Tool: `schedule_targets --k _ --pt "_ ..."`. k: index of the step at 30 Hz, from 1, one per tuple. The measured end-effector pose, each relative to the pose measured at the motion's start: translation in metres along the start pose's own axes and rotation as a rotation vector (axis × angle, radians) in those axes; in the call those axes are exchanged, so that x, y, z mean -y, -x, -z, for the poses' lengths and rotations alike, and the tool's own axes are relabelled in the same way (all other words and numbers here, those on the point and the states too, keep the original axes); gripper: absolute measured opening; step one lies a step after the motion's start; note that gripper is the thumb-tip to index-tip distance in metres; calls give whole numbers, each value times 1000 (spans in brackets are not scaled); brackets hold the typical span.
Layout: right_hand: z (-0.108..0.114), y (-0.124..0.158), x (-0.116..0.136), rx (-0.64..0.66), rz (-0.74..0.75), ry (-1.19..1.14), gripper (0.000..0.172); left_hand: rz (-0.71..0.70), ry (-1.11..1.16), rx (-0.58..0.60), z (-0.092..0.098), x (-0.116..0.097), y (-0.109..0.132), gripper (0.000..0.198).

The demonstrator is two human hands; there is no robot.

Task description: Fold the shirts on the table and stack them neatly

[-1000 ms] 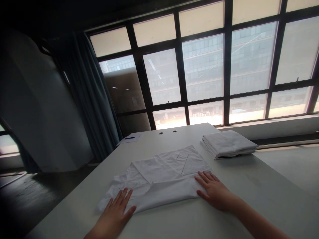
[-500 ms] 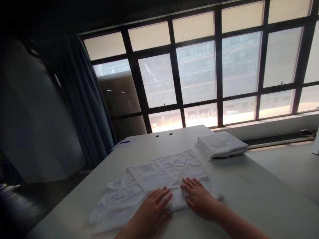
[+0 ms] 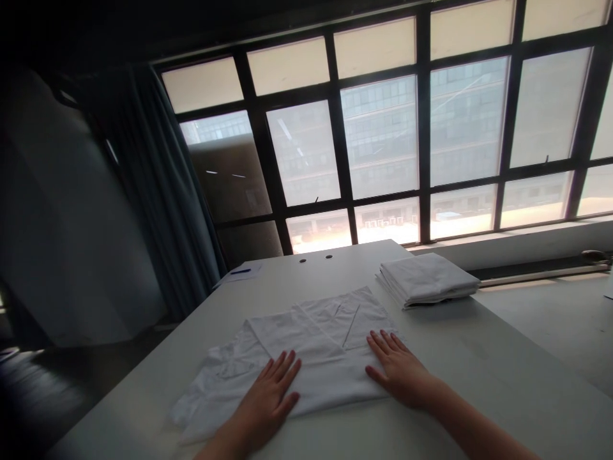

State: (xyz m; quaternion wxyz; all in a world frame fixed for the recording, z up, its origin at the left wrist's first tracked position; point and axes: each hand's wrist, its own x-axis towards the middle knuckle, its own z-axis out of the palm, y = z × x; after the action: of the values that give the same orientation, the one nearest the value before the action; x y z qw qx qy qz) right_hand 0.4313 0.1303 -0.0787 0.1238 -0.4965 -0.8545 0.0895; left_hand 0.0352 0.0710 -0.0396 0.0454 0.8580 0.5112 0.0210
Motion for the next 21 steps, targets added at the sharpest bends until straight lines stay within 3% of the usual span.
schedule_targets --k 4,8,13,16,18,21 --pt "-3 7 -2 -18 -1 26 76 80 -10 -4 -2 19 25 65" --pt "5 22 8 9 0 -7 78 77 11 68 1 19 48 69" --pt "36 55 28 148 -18 -57 84 52 34 267 -1 8 69 81" --pt "58 73 40 199 -32 -100 78 66 57 328 3 -1 77 69" --pt "69 76 44 204 -45 -146 68 37 120 306 14 -5 81 59" --pt "78 60 40 162 -50 -201 47 26 270 131 36 2 79 48"
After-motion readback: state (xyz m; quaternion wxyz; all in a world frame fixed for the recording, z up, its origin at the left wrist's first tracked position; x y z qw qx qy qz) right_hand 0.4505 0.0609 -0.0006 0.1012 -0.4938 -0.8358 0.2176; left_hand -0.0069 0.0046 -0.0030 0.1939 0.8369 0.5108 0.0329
